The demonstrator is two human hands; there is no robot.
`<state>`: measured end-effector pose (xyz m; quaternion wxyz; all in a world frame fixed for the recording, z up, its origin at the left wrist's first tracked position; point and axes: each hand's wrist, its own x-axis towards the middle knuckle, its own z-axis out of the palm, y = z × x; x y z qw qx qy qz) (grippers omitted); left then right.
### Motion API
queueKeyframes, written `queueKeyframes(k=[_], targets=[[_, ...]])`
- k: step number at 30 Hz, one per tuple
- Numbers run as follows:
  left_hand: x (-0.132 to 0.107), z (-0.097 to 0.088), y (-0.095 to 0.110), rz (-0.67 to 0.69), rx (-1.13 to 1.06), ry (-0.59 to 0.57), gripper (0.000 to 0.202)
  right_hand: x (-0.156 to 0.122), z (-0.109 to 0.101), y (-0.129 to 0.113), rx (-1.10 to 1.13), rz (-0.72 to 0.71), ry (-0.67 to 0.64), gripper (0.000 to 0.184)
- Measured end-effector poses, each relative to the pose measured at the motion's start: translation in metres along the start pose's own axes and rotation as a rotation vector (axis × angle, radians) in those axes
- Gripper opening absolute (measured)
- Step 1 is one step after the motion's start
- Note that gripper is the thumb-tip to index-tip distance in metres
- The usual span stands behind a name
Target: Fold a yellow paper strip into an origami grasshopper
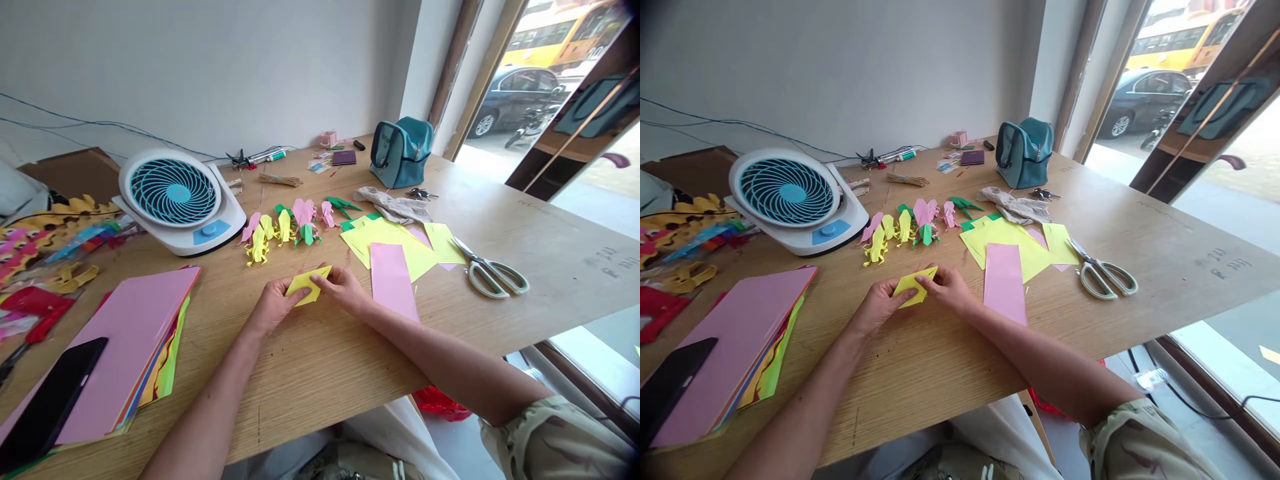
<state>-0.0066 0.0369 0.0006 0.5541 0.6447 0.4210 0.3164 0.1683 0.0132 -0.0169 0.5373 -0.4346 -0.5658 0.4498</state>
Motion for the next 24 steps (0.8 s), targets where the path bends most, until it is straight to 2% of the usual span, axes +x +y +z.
queueKeyframes(k=[4,7,8,9,11,14,16,18,20,24], targets=[[0.000,-0.009,0.008,-0.076,-0.003,-0.083,0.053,0.001,-0.012,-0.008,-0.125,-0.054,0.077,0.042],[-0.005,-0.018,0.013,-0.160,0.054,-0.206,0.055,-0.017,-0.033,-0.016,-0.280,-0.092,0.073,0.031],[-0.008,-0.021,0.014,-0.186,0.092,-0.241,0.054,-0.028,-0.043,-0.017,-0.366,-0.126,0.043,0.030],[-0.011,-0.024,0.015,-0.205,0.141,-0.273,0.053,-0.040,-0.054,-0.017,-0.623,-0.218,-0.029,0.035],[-0.016,-0.029,0.014,-0.196,0.283,-0.301,0.045,-0.065,-0.081,-0.013,-1.027,-0.288,-0.152,0.049],[-0.019,-0.030,0.009,-0.157,0.452,-0.288,0.035,-0.095,-0.119,-0.006,-1.239,-0.226,-0.259,0.051],[-0.018,-0.029,0.006,-0.159,0.454,-0.289,0.031,-0.103,-0.131,-0.008,-1.280,-0.205,-0.215,0.051],[-0.016,-0.025,0.005,-0.158,0.449,-0.308,0.029,-0.102,-0.126,-0.016,-1.244,-0.252,-0.105,0.049],[-0.015,-0.021,0.006,-0.150,0.441,-0.330,0.029,-0.095,-0.103,-0.027,-1.076,-0.281,-0.094,0.041],[-0.015,-0.016,0.008,-0.121,0.426,-0.365,0.027,-0.070,-0.045,-0.040,-0.644,-0.076,-0.230,0.036]])
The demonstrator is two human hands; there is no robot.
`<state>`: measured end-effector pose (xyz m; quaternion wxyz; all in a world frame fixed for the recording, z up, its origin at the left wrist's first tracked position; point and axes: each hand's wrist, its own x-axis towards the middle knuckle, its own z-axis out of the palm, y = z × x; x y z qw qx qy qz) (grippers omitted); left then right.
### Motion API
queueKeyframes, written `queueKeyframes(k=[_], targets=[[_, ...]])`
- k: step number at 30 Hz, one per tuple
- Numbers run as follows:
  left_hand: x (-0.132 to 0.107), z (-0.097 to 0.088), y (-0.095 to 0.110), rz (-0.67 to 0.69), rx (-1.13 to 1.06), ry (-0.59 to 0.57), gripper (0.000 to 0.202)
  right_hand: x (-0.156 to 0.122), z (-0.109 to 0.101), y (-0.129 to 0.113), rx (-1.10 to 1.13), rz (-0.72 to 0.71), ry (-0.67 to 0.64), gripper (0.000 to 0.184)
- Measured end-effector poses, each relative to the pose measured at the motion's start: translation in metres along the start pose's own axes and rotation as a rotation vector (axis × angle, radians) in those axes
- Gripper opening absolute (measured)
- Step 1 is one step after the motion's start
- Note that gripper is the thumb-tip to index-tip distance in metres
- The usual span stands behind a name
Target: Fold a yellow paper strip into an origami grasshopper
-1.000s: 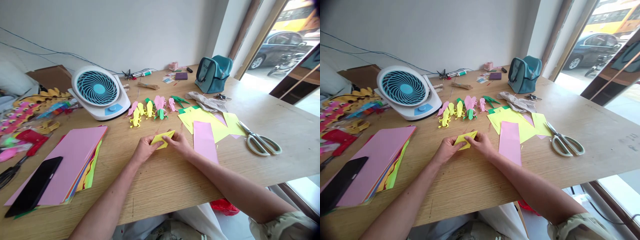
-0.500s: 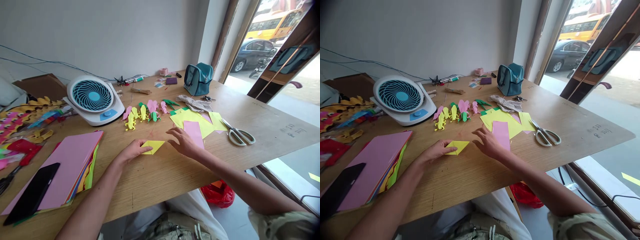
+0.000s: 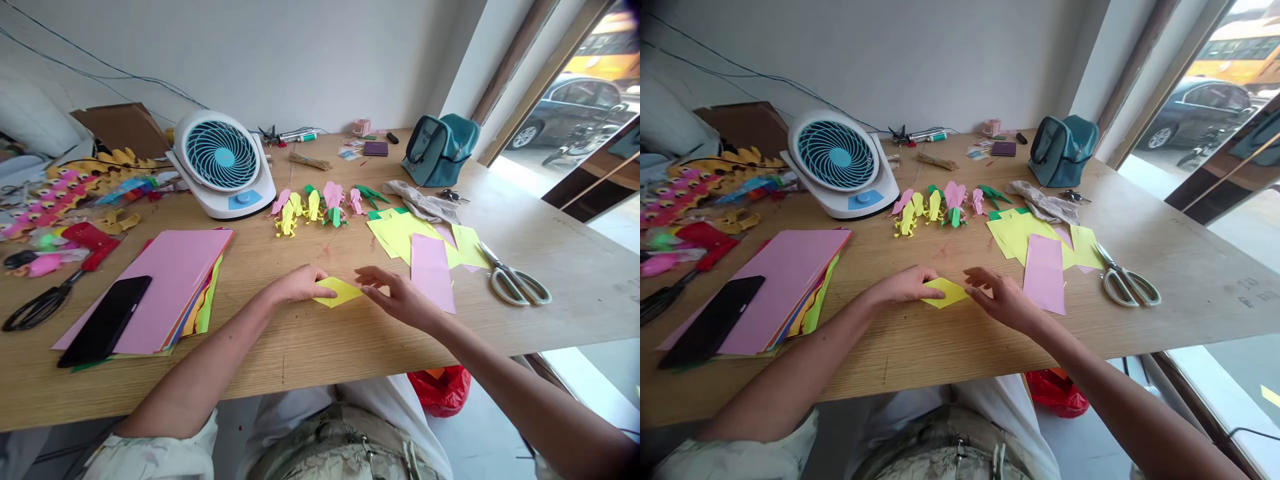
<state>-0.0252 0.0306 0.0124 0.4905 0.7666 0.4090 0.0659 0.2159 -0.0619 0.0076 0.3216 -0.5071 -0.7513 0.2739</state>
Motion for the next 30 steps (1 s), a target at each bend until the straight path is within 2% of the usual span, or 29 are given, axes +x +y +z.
queueKeyframes(k=[1,4,6,8,10,11,13,16,18,21,22,24,28,30], targets=[[0.000,0.001,0.000,0.003,0.013,-0.001,0.027,0.009,0.008,-0.005,0.061,-0.001,-0.055,0.035],[-0.001,0.006,-0.003,0.035,0.106,0.020,0.025,0.030,0.024,-0.005,0.103,0.030,-0.113,0.025],[-0.004,0.010,-0.006,0.088,0.201,0.089,0.022,0.035,0.030,0.000,0.142,0.060,-0.147,0.019],[-0.010,0.016,-0.007,0.183,0.305,0.251,0.026,0.036,0.031,0.005,0.191,0.089,-0.164,0.018],[-0.018,0.022,-0.007,0.337,0.412,0.455,0.044,0.035,0.030,0.008,0.223,0.115,-0.155,0.020],[-0.023,0.025,-0.007,0.419,0.488,0.493,0.042,0.034,0.029,0.010,0.240,0.126,-0.149,0.021],[-0.031,0.029,-0.008,0.581,0.642,0.519,0.029,0.034,0.026,0.012,0.311,0.147,-0.151,0.024],[-0.040,0.032,-0.010,0.765,0.824,0.519,0.025,0.036,0.021,0.016,0.507,0.194,-0.189,0.030],[-0.042,0.031,-0.011,0.820,0.883,0.505,0.018,0.038,0.018,0.017,0.634,0.229,-0.235,0.033],[-0.042,0.028,-0.008,0.850,0.882,0.418,0.028,0.037,0.015,0.016,0.713,0.248,-0.295,0.034],[-0.041,0.028,-0.007,0.868,0.886,0.402,0.028,0.036,0.015,0.015,0.696,0.238,-0.304,0.032],[-0.040,0.030,-0.005,0.930,0.926,0.443,0.025,0.032,0.013,0.012,0.553,0.200,-0.258,0.027],[-0.035,0.041,-0.006,0.988,0.982,0.534,0.015,0.016,0.006,0.009,0.009,0.055,-0.016,0.019],[-0.034,0.047,-0.009,0.949,0.959,0.538,0.012,0.003,0.001,0.008,-0.129,-0.053,-0.055,0.021]])
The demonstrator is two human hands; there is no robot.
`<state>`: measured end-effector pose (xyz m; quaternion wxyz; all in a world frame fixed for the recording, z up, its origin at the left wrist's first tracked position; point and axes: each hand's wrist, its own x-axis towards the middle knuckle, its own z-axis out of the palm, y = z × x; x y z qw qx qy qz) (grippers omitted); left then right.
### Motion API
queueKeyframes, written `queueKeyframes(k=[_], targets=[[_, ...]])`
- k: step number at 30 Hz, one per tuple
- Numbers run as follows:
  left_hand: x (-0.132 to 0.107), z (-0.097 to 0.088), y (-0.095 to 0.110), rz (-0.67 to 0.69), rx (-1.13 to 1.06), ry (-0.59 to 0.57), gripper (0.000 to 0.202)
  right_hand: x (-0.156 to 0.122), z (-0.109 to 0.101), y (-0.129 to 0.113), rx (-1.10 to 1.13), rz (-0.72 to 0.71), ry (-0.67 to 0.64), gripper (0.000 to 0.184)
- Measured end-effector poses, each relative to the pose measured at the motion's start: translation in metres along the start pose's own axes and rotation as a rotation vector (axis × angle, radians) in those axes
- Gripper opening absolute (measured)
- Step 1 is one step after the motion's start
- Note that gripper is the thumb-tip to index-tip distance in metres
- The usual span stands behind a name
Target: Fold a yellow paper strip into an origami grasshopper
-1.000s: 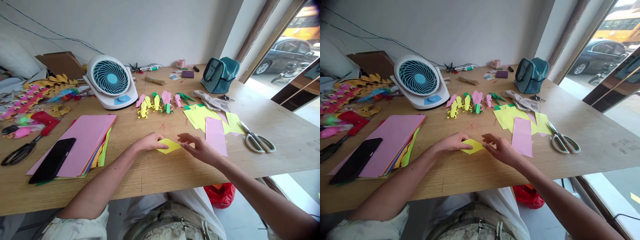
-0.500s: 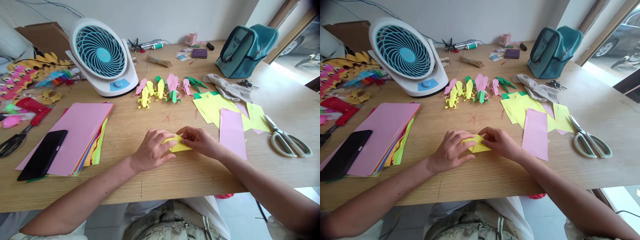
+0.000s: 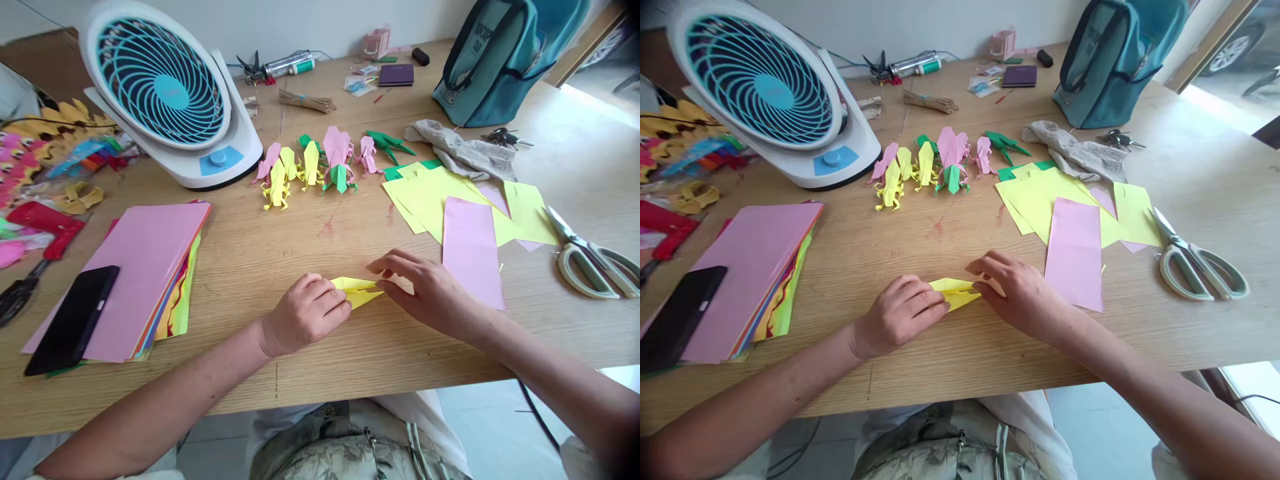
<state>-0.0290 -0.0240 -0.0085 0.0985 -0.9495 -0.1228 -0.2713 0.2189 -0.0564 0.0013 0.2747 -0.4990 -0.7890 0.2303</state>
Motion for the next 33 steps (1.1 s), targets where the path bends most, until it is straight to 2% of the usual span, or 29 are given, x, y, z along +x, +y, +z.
queueKeyframes(k=[3,7,14,20,25,33], targets=[[-0.002,0.004,0.005,-0.093,-0.040,-0.018,0.005,-0.017,-0.001,-0.002,-0.080,-0.200,-0.029,0.024],[-0.004,0.003,0.009,-0.133,-0.140,-0.072,0.008,-0.025,0.005,-0.003,-0.149,-0.328,0.018,0.026],[-0.007,0.001,0.010,-0.158,-0.183,-0.090,0.010,-0.019,0.014,0.004,-0.178,-0.327,-0.043,0.024],[-0.004,-0.001,0.013,-0.189,-0.198,-0.078,0.007,-0.021,0.015,0.004,-0.219,-0.314,-0.031,0.018],[-0.004,-0.001,0.017,-0.249,-0.233,-0.107,0.006,-0.015,0.013,-0.004,-0.313,-0.378,-0.043,0.012],[-0.005,0.000,0.018,-0.286,-0.260,-0.114,0.003,-0.001,0.023,-0.009,-0.336,-0.516,-0.097,0.017]])
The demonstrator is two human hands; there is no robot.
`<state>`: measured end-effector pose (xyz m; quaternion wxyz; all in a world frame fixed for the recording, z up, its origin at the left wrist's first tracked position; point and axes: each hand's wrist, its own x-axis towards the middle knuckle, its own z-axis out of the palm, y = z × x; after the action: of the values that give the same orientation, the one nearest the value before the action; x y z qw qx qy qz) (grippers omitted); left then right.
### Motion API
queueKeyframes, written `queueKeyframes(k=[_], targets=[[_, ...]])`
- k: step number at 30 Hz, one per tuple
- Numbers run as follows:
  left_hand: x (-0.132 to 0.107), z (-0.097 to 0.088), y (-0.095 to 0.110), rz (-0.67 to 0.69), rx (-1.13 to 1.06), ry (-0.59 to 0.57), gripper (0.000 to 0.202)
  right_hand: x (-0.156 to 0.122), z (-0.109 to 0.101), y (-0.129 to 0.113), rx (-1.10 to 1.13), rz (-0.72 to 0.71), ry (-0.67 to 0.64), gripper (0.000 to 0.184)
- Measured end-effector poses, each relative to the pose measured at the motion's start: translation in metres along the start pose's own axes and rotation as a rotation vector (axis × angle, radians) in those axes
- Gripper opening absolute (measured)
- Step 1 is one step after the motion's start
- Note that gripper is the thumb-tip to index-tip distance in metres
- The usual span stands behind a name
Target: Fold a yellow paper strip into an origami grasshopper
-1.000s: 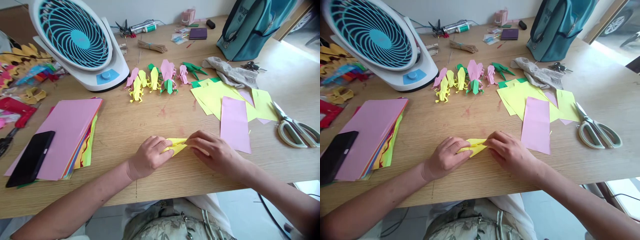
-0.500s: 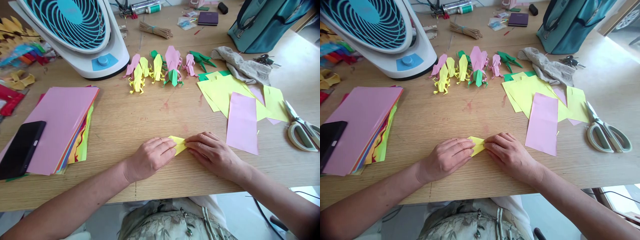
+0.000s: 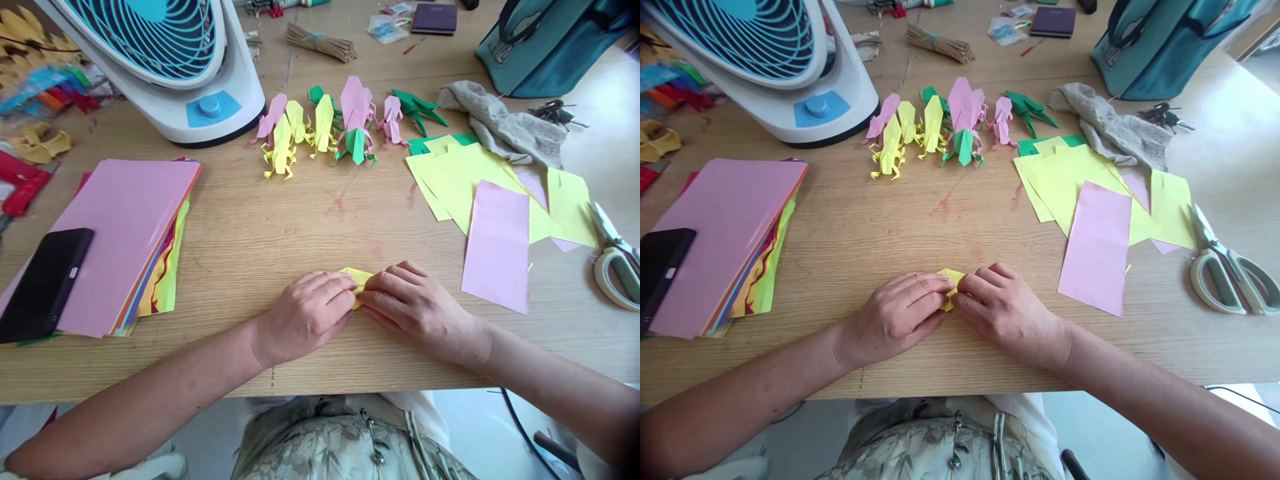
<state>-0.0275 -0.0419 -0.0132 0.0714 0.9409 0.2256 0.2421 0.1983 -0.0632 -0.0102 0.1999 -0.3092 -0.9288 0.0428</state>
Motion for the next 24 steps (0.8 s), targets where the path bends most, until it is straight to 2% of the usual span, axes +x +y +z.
queueKeyframes(k=[9,15,24], targets=[[-0.001,-0.001,-0.002,-0.039,-0.084,-0.012,0.005,0.002,0.005,0.000,0.059,0.017,0.071,0.014],[-0.002,-0.003,-0.002,-0.040,-0.037,-0.024,0.007,0.000,0.007,0.000,0.060,0.003,0.054,0.018],[-0.014,-0.009,-0.002,0.040,0.088,0.021,0.013,-0.002,0.006,-0.001,0.045,-0.002,0.030,0.020]])
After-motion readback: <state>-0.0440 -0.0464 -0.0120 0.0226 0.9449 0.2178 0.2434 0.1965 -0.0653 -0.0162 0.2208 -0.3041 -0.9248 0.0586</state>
